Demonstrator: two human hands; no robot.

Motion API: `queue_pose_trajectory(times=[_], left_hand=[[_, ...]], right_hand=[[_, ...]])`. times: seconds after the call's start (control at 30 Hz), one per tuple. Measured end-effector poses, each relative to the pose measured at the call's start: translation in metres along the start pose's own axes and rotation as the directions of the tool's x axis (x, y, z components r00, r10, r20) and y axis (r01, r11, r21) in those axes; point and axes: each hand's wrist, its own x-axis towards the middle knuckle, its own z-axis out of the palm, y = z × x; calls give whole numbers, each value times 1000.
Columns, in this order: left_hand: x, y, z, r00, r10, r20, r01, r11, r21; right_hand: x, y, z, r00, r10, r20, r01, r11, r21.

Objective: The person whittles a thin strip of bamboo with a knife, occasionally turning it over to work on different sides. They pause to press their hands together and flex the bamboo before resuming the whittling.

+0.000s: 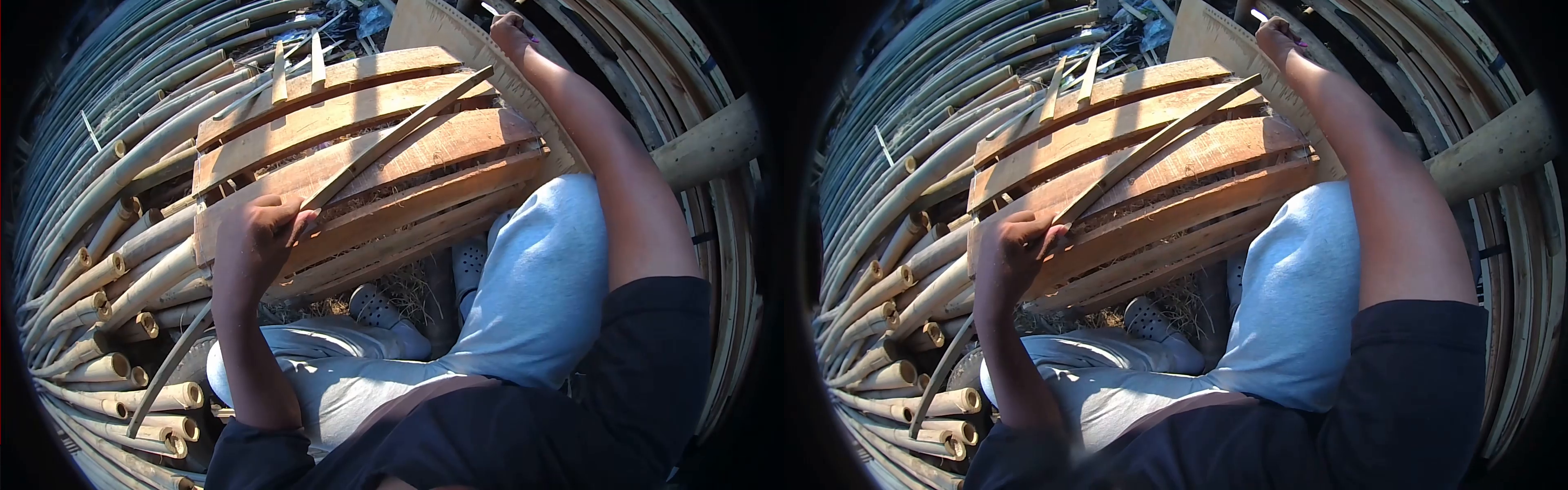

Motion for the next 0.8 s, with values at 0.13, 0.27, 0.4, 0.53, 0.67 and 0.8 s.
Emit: queue_pose_trajectory(times=[0.13, 0.27, 0.4, 0.53, 0.67, 0.8], left_hand=[[-2, 2, 1, 1000, 0, -3, 0, 1000, 21], [-3, 1, 5, 999, 13, -40, -12, 1000, 24], [-2, 3, 4, 999, 16, -43, -15, 1000, 26], [1, 6, 9, 997, 28, -73, -28, 1000, -5], [3, 11, 11, 996, 24, -90, -25, 1000, -16], [0, 15, 15, 995, 26, -101, -30, 999, -35]], right_hand=[[2, 16, -20, 989, 140, 42, -145, 902, 406], [8, 46, -24, 932, 298, 208, -351, 593, 725], [17, 58, 27, 777, 618, 119, -477, 455, 752], [-44, 165, -42, 608, 573, 550, -478, -289, 829], [-37, 158, -15, 449, 242, 860, -476, -750, 459], [-62, 157, -47, 650, 73, 757, -443, -773, 455]])
